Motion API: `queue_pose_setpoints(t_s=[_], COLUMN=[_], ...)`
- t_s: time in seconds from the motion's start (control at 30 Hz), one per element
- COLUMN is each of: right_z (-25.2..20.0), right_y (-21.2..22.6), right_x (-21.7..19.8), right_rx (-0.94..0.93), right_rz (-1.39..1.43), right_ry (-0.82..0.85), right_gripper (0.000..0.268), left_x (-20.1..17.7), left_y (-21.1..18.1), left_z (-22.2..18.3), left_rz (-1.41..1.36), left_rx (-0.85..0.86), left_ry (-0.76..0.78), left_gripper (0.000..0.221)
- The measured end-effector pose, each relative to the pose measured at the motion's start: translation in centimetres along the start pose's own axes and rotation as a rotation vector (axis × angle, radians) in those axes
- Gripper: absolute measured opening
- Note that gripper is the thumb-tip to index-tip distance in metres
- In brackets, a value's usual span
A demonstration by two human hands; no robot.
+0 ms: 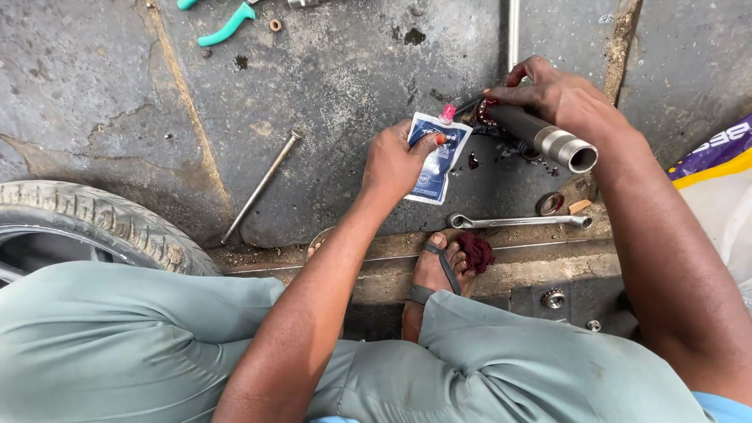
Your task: Greasing and assembling internal components of a motorcycle front fork.
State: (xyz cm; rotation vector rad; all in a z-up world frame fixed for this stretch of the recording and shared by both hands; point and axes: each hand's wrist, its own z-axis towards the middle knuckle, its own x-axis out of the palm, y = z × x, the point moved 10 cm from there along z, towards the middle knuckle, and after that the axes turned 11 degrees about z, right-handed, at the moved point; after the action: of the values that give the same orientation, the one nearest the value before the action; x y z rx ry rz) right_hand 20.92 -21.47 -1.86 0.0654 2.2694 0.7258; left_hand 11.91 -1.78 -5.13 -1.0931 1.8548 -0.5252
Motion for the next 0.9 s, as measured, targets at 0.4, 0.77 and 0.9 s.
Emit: queue_pose_setpoints(t_s=[0.4,0.77,0.9], right_z=[-4.4,-2.5,0.2], right_y=[-6.2,7.1,3.8], right_x=[1.1,7.1,7.8], right_rx=[0.161,0.162,0.289], right_rz=[0.536,-0.202,-0.220], right_ry=[-0.240,-0.275,-0.383], right_gripper=[0.065,0.083,0.080], left_x=[-0.8,-6.5,-9.6], left_y=[-0.1,5.0,3.9], left_z=[-0.2,1.9,1.5], left_rz=[-0.063,-0.292,-0.333], left_rx=[-0.066,-0.009,0.061], left_ry=[0.006,-0.374,-0.515], left_gripper=[0.024,0.025,0.031])
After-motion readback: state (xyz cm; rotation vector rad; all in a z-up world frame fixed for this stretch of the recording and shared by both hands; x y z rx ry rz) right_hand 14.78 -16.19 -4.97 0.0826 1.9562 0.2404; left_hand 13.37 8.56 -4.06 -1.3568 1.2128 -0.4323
